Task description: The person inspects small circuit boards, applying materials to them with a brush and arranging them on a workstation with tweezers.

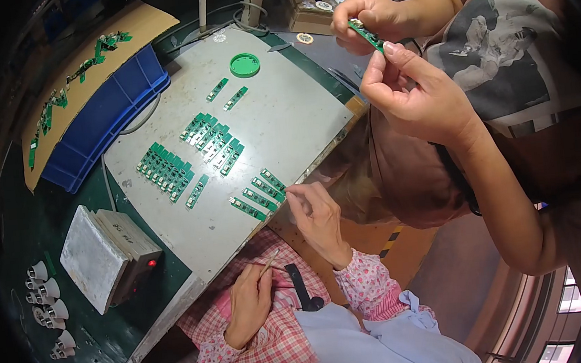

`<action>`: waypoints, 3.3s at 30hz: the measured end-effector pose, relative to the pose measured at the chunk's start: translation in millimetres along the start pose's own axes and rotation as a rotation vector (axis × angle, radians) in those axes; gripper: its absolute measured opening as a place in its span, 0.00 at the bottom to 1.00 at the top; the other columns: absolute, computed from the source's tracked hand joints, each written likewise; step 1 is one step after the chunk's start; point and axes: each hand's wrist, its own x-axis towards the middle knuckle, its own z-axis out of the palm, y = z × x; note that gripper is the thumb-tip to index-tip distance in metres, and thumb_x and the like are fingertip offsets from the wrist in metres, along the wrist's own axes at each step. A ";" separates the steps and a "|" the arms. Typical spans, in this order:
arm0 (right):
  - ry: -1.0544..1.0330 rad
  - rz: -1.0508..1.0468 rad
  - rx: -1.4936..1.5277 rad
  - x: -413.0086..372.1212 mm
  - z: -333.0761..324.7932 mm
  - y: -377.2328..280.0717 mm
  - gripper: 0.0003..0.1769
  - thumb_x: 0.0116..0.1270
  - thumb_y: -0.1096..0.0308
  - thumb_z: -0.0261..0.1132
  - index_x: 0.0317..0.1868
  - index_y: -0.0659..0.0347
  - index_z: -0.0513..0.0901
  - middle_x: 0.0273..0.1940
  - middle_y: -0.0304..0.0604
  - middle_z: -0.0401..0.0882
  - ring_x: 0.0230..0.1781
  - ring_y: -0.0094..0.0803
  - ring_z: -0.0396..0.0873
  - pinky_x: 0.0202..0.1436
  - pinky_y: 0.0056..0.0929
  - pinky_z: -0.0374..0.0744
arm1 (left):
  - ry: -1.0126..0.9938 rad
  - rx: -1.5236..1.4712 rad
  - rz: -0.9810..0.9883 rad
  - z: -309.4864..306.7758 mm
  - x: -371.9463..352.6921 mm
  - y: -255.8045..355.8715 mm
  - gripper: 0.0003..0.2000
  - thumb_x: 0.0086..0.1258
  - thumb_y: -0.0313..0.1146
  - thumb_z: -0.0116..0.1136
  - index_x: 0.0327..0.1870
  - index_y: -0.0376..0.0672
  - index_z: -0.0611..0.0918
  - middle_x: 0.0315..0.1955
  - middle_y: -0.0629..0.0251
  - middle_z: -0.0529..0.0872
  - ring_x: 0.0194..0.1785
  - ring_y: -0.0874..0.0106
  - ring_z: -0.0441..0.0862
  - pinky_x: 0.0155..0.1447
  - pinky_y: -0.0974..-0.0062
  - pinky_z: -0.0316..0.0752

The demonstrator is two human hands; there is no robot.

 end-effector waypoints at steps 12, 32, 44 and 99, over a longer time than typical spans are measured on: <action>-0.001 0.013 -0.026 -4.2 -7.1 -3.4 0.06 0.65 0.74 0.66 0.42 0.63 0.83 0.32 0.41 0.77 0.22 0.24 0.73 0.25 0.24 0.72 | 0.009 0.013 0.006 -0.2 -1.4 3.2 0.05 0.72 0.29 0.53 0.38 0.37 0.79 0.33 0.50 0.79 0.35 0.48 0.76 0.40 0.58 0.69; 0.004 0.038 0.040 -9.1 -9.9 -4.1 0.07 0.66 0.73 0.67 0.44 0.63 0.83 0.35 0.40 0.78 0.24 0.22 0.75 0.29 0.22 0.75 | -0.009 0.039 -0.001 2.4 -7.6 4.2 0.06 0.73 0.30 0.53 0.38 0.37 0.79 0.32 0.51 0.79 0.36 0.48 0.77 0.39 0.56 0.70; -0.013 0.101 0.030 -9.6 -3.1 -1.9 0.13 0.66 0.73 0.67 0.50 0.65 0.80 0.35 0.37 0.80 0.25 0.16 0.71 0.29 0.16 0.72 | 0.006 0.017 -0.009 1.4 -9.6 5.6 0.06 0.73 0.30 0.52 0.39 0.37 0.79 0.32 0.50 0.79 0.36 0.49 0.77 0.40 0.57 0.70; -0.065 -0.291 -0.145 -2.4 -24.3 -13.2 0.11 0.67 0.77 0.63 0.49 0.61 0.81 0.30 0.45 0.81 0.23 0.35 0.79 0.28 0.30 0.75 | -0.003 -0.017 0.035 -3.8 -0.3 12.8 0.06 0.73 0.28 0.51 0.39 0.36 0.78 0.32 0.49 0.78 0.36 0.48 0.76 0.39 0.58 0.69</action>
